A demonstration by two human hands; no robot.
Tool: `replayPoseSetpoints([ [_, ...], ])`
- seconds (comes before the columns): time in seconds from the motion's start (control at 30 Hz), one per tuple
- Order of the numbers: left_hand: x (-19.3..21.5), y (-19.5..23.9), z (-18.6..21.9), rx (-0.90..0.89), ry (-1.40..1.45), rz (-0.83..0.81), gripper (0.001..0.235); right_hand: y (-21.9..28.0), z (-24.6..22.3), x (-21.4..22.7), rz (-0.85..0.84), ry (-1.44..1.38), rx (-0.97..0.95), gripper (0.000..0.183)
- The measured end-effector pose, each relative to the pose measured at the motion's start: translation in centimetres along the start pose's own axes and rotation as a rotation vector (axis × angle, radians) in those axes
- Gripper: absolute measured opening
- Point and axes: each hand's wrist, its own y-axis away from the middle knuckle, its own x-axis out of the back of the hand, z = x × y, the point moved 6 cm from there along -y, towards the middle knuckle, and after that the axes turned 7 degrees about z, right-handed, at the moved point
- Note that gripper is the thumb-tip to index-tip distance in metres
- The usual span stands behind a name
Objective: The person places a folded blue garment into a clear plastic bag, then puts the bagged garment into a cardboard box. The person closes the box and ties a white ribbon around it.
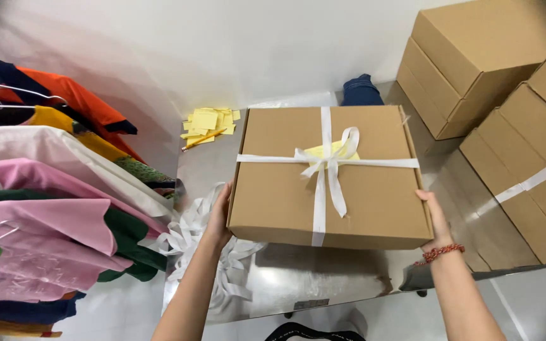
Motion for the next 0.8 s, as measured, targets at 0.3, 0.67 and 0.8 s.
replayPoseSetpoints([
  [0.3, -0.2, -2.8, 7.5, -0.226, 0.199, -0.154, 0.069, 9.9, -10.6, -7.2, 0.021, -0.126, 0.190, 0.049],
  [0.67, -12.8, -8.8, 6.2, -0.072, 0.271, -0.184, 0.065, 18.5, -17.7, 0.5, 0.295, -0.265, 0.290, 0.066],
  [0.8, -24.4, -5.2, 7.1, -0.057, 0.217, -0.301, 0.066, 20.3, -20.4, 6.2, 0.401, -0.331, 0.350, 0.072],
])
